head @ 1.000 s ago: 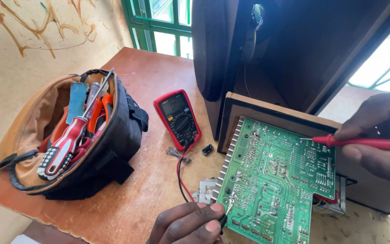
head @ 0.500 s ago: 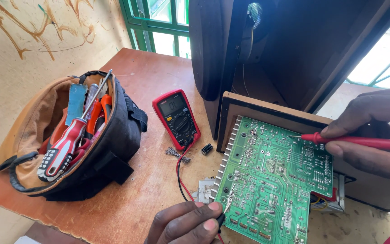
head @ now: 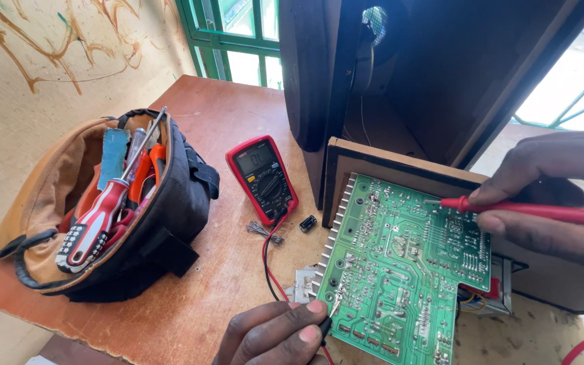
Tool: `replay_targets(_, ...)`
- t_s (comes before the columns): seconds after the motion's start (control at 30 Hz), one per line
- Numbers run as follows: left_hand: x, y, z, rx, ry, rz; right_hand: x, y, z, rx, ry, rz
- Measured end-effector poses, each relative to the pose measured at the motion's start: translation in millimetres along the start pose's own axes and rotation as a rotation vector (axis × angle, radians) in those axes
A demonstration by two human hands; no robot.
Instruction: Using a multimeter to test electrical components on a circuit board during a repair.
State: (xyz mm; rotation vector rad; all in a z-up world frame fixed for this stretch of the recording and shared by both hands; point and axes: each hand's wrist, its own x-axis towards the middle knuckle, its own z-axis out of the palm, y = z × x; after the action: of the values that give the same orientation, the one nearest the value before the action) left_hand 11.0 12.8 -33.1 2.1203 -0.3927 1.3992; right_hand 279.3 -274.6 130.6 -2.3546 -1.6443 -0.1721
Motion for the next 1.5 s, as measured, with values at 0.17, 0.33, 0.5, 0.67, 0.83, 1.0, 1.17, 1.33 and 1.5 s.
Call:
replay_targets(0.17,10,7,3,0.0,0.075,-0.033,8,-68,1,0.057,0.17,0.265)
replay_targets(0.33,55,16,-7,-0.051,0.082,-0.077,6,-43,-4,0.096,0.041,0.07)
replay_targets(0.5,112,27,1,-0.244,0.033,-0.16,5,-41,-7,0.07,0.03,0.087)
replay_targets(0.67,139,19,13,-0.281,-0.176,-0.149,11,-88,2,0.122,0.253,0.214)
replay_targets(0.83,147,11,23,-0.351,-0.273,-0.177,11,-87,3,0.172,0.249,0.262)
replay_targets(1.0,145,7,26,-0.323,-0.279,-0.132,12,-87,4,0.148,0.254,0.241)
replay_targets(1.17,144,6,25,-0.332,-0.291,-0.137,12,-88,4,0.142,0.258,0.242)
replay_targets(1.33,142,4,26,-0.343,-0.275,-0.154,12,-87,4,0.144,0.254,0.274)
replay_targets(1.5,142,3,25,-0.37,-0.267,-0.154,13,-84,4,0.141,0.254,0.218)
